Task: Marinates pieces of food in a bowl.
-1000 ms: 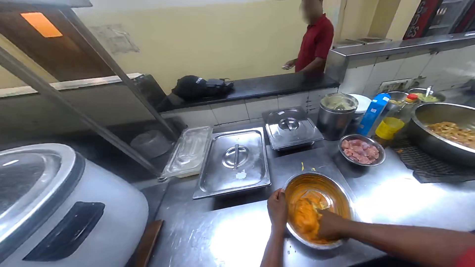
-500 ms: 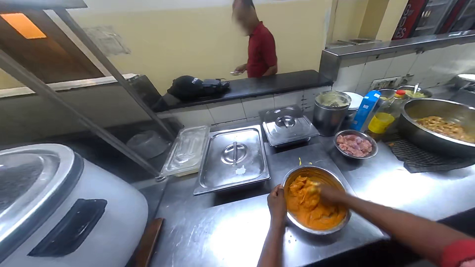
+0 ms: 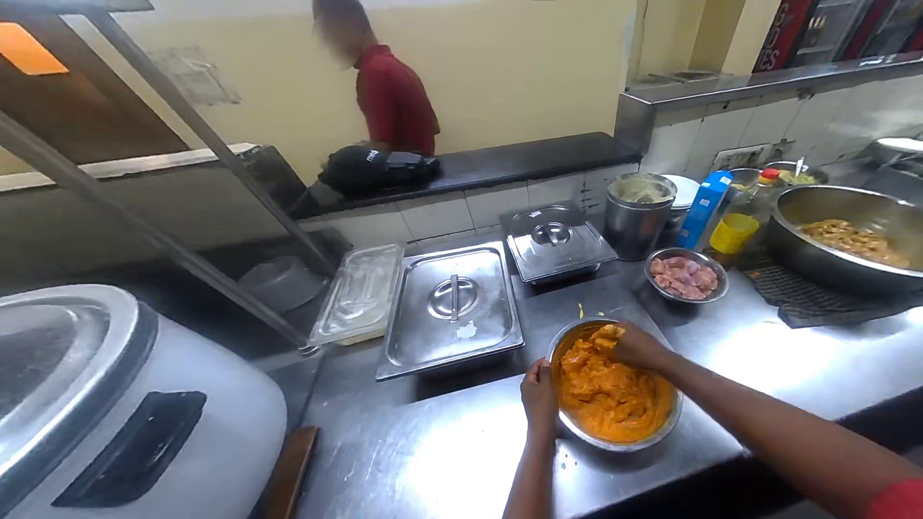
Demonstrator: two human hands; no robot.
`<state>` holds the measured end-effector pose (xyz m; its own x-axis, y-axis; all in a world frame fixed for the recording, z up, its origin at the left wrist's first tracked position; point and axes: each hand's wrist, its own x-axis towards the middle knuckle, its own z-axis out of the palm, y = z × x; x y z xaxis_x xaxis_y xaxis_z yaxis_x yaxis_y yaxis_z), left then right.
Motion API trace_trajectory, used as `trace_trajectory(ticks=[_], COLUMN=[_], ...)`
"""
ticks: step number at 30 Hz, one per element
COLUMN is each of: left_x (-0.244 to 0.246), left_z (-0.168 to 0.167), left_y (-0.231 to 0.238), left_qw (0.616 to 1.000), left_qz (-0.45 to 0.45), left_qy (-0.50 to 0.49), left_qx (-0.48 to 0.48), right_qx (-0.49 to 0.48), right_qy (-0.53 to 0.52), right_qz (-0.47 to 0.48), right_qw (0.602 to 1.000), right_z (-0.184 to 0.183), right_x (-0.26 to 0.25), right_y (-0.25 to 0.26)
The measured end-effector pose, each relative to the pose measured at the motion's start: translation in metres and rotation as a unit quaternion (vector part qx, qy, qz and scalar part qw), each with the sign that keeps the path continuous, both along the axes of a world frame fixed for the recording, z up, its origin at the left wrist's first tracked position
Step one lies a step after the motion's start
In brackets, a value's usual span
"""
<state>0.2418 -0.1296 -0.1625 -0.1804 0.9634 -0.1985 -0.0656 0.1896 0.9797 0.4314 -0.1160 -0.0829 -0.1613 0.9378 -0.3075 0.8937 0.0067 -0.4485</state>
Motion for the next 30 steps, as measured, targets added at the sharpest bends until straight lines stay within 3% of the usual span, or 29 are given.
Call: trace_trajectory(ticks=[2, 4, 7, 10, 13, 16, 18, 24, 26, 27, 28, 29, 30], left_x=[0.001, 0.001, 0.001, 0.005, 0.009, 0.012, 0.012, 0.014, 0.015, 0.015, 0.016, 0.017, 0.019], left_z=[0.004, 0.011, 0.011, 0.01, 0.009, 0.009, 0.008, 0.009, 0.011, 0.01, 0.009, 0.008, 0.007], left_y=[0.001, 0.007, 0.017, 0.027, 0.025, 0.022, 0.019, 0.014, 0.012, 0.01, 0.009, 0.008, 0.005], left_qw=[1.0, 0.997, 0.988, 0.98, 0.974, 0.972, 0.974, 0.977, 0.976, 0.977, 0.978, 0.979, 0.979], left_qz=[-0.003, -0.015, -0.061, -0.077, -0.063, -0.033, -0.018, 0.006, -0.004, -0.005, 0.001, 0.01, 0.02], left_qy=[0.02, 0.065, 0.136, 0.182, 0.218, 0.232, 0.228, 0.213, 0.216, 0.212, 0.209, 0.205, 0.201], left_qx=[-0.014, -0.033, -0.038, -0.013, -0.003, -0.006, -0.002, -0.002, -0.001, -0.003, -0.004, -0.003, -0.003], right_qx=[-0.029, -0.035, 0.045, 0.05, -0.067, -0.105, -0.12, -0.115, -0.11, -0.137, -0.161, -0.192, -0.216], right_qy=[0.007, 0.042, 0.084, 0.067, 0.006, -0.067, -0.105, -0.075, 0.024, 0.146, 0.308, 0.487, 0.625], right_qz=[0.039, 0.087, 0.016, -0.003, 0.1, 0.216, 0.251, 0.304, 0.248, 0.147, 0.033, -0.083, -0.181], right_qw=[0.999, 0.995, 0.995, 0.996, 0.993, 0.968, 0.955, 0.943, 0.962, 0.969, 0.937, 0.848, 0.728], right_z=[-0.028, -0.032, 0.002, -0.01, -0.025, -0.023, -0.02, -0.007, 0.009, 0.016, 0.01, -0.004, -0.021], right_x=[-0.002, 0.011, 0.035, 0.036, 0.027, 0.031, 0.045, 0.114, 0.126, 0.121, 0.109, 0.09, 0.07], right_y=[-0.009, -0.01, -0.01, -0.016, -0.039, -0.053, -0.066, -0.111, -0.097, -0.088, -0.077, -0.069, -0.063])
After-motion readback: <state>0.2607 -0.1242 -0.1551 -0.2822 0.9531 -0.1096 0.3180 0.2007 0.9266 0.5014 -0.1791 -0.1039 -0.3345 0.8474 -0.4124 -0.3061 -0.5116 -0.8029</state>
